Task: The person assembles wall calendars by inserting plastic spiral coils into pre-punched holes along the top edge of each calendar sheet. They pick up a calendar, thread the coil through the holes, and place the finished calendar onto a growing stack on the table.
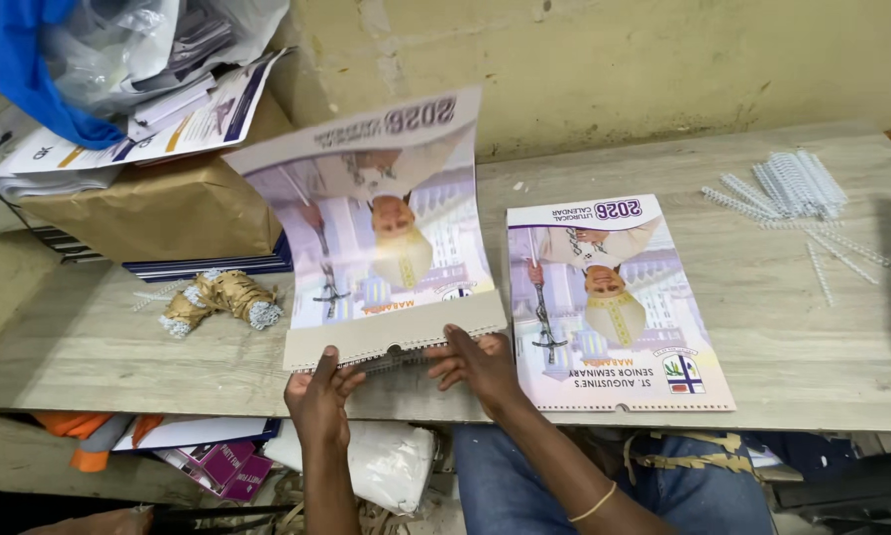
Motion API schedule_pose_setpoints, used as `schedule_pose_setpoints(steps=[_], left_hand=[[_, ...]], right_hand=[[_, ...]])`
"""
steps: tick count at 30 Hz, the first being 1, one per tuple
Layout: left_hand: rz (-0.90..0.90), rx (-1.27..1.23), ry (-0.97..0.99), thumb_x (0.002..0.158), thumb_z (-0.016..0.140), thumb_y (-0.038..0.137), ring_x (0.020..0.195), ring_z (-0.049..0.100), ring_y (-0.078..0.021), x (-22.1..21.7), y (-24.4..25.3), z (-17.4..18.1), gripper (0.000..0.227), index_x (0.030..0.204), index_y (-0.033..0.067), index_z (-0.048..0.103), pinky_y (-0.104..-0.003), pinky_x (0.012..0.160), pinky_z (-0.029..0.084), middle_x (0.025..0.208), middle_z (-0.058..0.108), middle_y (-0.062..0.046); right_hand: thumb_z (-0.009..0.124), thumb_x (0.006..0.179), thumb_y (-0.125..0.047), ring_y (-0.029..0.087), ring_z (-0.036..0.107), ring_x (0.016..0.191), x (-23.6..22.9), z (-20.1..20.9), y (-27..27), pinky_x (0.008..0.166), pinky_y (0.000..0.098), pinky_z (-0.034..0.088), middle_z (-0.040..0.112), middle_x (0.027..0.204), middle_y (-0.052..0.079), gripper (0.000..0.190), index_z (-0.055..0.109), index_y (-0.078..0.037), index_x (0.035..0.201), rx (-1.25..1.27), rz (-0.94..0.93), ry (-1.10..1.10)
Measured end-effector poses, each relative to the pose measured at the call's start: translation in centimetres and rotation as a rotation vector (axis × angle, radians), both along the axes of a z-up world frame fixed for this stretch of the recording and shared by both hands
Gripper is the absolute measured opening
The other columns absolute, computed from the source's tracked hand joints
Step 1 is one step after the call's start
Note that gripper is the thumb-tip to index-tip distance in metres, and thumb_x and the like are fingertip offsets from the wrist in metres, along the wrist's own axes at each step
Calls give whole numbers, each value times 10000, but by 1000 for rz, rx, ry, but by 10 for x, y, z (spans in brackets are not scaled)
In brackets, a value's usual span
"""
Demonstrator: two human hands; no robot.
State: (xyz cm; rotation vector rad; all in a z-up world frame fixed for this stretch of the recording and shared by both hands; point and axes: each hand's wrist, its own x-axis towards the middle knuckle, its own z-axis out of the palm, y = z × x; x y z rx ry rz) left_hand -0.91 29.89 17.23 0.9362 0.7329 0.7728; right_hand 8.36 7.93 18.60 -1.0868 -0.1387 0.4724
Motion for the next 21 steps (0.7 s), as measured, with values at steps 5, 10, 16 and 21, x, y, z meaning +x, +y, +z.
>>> schedule_pose_setpoints(steps=[5, 10, 16, 21], left_hand=[[-31, -46, 122, 931, 846, 115, 789, 762, -367, 16, 36, -42, 548, 914, 157, 300, -443, 692, 684, 893, 670, -242], [-105, 379, 566, 1123, 690, 424, 550, 744, -227, -5, 6, 0, 490, 890, -7, 699, -359, 545, 645, 724, 770, -195], [-96, 936, 625, 988, 737, 446, 458, 378, -73, 10, -133, -33, 215, 994, 334, 920, -306, 441, 327, 473, 572, 116], [-683, 1502, 29, 839, 899, 364, 1030, 740, -339, 73, -290, -82, 440, 1164, 88, 789, -476, 852, 578, 1190, 782, -129]], right_hand=[[736, 968, -364, 308, 767, 578, 6, -42, 30, 447, 360, 604, 849, 974, 312, 537, 810, 158, 865, -78, 33, 183], [705, 1056, -297, 337, 803, 627, 2, -42, 18, 478, 396, 669, 810, 965, 329, 471, 722, 145, 895, -80, 131, 230], [654, 1090, -352, 153, 738, 487, -16, -54, -114, 414, 204, 510, 844, 720, 130, 413, 797, -2, 924, -560, 534, 4], [663, 1024, -374, 184, 716, 460, -34, -85, -245, 415, 250, 443, 847, 639, 154, 455, 822, 8, 835, -767, 509, 74]])
